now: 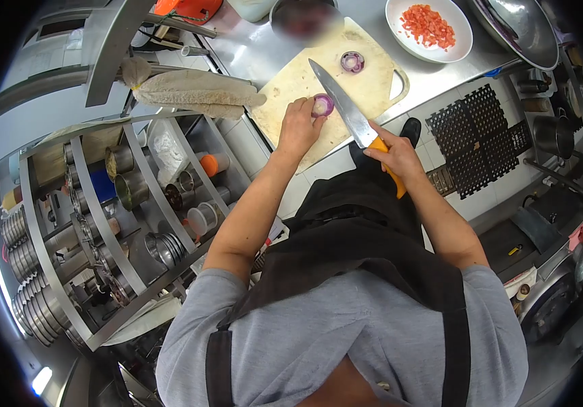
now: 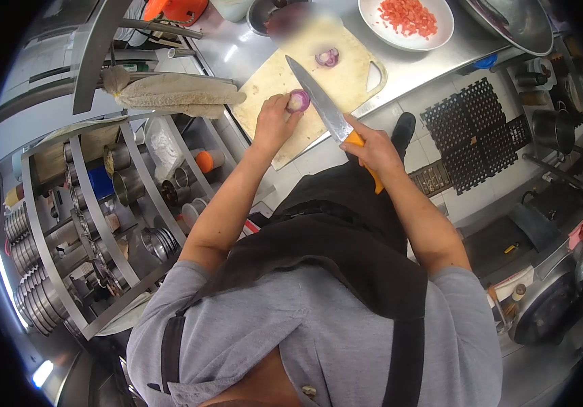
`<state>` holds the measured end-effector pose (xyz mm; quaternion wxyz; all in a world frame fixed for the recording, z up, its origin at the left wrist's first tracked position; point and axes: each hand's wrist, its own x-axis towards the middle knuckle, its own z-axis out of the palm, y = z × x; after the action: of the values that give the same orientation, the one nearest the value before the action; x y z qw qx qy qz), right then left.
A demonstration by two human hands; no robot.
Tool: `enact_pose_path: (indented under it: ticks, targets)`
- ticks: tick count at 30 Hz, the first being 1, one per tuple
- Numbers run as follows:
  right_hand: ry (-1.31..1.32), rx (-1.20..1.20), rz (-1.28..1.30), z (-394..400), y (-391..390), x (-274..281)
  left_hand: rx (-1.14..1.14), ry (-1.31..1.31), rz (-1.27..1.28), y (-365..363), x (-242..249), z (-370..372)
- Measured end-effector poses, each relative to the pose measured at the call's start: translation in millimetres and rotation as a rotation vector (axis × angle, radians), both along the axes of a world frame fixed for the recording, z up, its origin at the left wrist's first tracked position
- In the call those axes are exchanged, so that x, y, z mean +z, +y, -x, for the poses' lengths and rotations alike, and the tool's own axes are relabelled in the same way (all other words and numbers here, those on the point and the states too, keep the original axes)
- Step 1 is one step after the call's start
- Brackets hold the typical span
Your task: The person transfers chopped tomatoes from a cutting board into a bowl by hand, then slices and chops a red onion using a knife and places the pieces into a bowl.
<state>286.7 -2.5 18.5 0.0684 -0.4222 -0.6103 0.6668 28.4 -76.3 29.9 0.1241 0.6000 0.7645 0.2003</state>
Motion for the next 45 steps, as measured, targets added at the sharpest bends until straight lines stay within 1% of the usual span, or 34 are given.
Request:
enact_pose_path:
  ticks: [2,4,7,9,11,16,21,28,32,33,34,36,38,40,41,43,44,45]
  targets:
    - [0.005,0.0,0.016,-2.5,-0.8,-1.3,0.011,-0.021,0.028,1.0,0.1,-0.2]
    - [0.014,0.002,0.029,0.0,2.4,1.2,0.007,-0.008,-0.013,1.6,-1.4,0.8]
    - [-0.011,0.026,0.054,8.0,7.1,1.7,-0.006,0.019,0.002,3.1,0.7,2.5]
    - [0.036,0.018,0.02,13.1,8.4,-1.8,0.006,0.009,0.02,4.9,3.0,1.9]
    - [0.03,0.031,0.033,11.4,8.6,-0.6,0.016,-0.005,0.039,5.7,3.4,0.7]
    - [0.063,0.055,0.093,1.3,7.9,-6.2,0.023,0.012,-0.017,3.6,0.8,-0.5]
    - [0.007,0.111,0.028,17.3,14.3,-1.2,0.014,-0.029,0.003,6.7,6.8,-0.4]
    - [0.016,0.13,0.055,4.5,14.3,7.3,0.043,-0.062,-0.01,5.1,4.3,-0.5]
    - [-0.053,0.237,-0.048,22.8,18.1,10.4,0.033,-0.071,0.03,6.0,2.9,-0.5]
    - [-0.067,0.284,-0.079,29.9,19.0,11.3,0.034,-0.066,-0.036,5.7,-1.5,-1.3]
    - [-0.067,0.28,-0.083,34.5,15.3,6.5,0.035,-0.059,-0.102,4.4,-4.1,-1.1]
    - [0.131,0.202,-0.534,43.4,2.9,-6.5,0.037,-0.018,-0.117,1.5,-7.0,2.6]
    - [0.093,0.235,-0.6,44.4,-2.8,-8.3,0.042,0.02,-0.137,0.8,-10.9,2.7]
    - [-0.054,0.314,-0.699,48.9,-8.6,8.5,0.099,-0.058,-0.109,-2.4,-12.7,4.2]
    - [-0.111,0.373,-0.712,51.1,-9.8,18.0,0.099,-0.054,-0.12,-3.3,-13.1,4.6]
    - [-0.143,0.395,-0.752,55.0,-12.7,22.8,0.175,-0.152,-0.135,-2.7,-8.4,-0.4]
    - [-0.177,0.422,-0.778,54.7,-14.3,23.3,0.172,-0.157,-0.146,-2.2,-6.5,-2.4]
    - [-0.199,0.448,-0.802,55.7,-14.7,23.7,0.229,-0.201,-0.127,-0.3,-3.9,-3.3]
